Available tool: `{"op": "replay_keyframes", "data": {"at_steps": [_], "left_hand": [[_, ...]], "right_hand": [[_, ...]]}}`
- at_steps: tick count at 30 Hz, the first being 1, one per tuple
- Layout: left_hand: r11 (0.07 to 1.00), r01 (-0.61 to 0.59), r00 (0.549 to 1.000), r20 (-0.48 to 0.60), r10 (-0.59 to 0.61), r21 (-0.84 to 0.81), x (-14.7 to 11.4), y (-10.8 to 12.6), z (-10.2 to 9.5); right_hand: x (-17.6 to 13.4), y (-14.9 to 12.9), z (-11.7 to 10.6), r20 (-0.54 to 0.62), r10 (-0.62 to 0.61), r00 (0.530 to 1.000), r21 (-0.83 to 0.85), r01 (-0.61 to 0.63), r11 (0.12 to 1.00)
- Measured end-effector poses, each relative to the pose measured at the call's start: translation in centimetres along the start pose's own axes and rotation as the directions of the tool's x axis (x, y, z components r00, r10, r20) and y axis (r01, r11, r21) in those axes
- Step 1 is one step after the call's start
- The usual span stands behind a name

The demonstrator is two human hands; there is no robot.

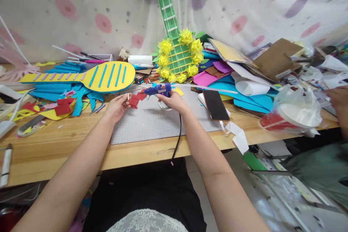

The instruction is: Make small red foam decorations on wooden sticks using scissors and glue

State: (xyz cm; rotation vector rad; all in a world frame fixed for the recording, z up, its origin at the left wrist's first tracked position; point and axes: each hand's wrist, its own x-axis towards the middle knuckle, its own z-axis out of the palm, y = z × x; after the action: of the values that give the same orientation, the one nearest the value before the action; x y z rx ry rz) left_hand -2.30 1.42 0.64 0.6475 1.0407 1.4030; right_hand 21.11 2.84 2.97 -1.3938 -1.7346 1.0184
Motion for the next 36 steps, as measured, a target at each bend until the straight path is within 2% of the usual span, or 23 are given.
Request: {"op": "replay_keyframes", "data": {"at_steps": [2,5,8,12,16,22,26,31,36], "left_hand": [[0.998,0.024,1.000,0.008,-0.024,-0.061,0.0,0.3,-0.1],[0.986,0.047,0.999,0.007,-0.046,-0.160,0.0,0.8,-0.3],[0.971,0.038,0.999,-0.010,-0.042,-0.236,-0.1,1.3,-0.4],[0.961,0.021,0.998,-0.047,-0.036,-0.276,0.1,1.4,-0.5],[0.967,0.013,0.996,-0.084,-0.036,-0.255,0.3,1.2,-0.6],[0.971,0.001,0.997,-0.073,-0.019,-0.238,0.5,0.9,-0.7],[0.974,-0.007,0.998,-0.060,-0.007,-0.225,0.5,0.7,-0.8],[0.975,-0.012,0.998,-0.064,-0.002,-0.223,0.6,0.6,-0.8],[0.981,-0.026,0.997,-0.073,0.012,-0.192,0.5,0.8,-0.8]], "right_hand": [[0.1,0.4,-1.3,-0.143,0.020,0.990,-0.035,-0.025,0.999],[-0.2,1.5,-3.4,-0.346,0.037,0.938,-0.070,-0.065,0.995],[-0.9,3.3,-5.0,-0.447,0.081,0.891,-0.132,-0.156,0.979],[-1.3,5.7,-5.6,-0.458,0.141,0.878,-0.253,-0.280,0.926],[-0.9,6.7,-5.3,-0.509,0.137,0.850,-0.351,-0.350,0.869],[-0.1,6.2,-5.0,-0.529,0.106,0.842,-0.443,-0.381,0.812],[0.3,6.1,-4.9,-0.536,0.102,0.838,-0.453,-0.387,0.804],[-0.1,6.1,-5.4,-0.501,0.129,0.856,-0.457,-0.388,0.801],[-1.0,5.3,-5.8,-0.451,0.153,0.879,-0.517,-0.397,0.759]]}}
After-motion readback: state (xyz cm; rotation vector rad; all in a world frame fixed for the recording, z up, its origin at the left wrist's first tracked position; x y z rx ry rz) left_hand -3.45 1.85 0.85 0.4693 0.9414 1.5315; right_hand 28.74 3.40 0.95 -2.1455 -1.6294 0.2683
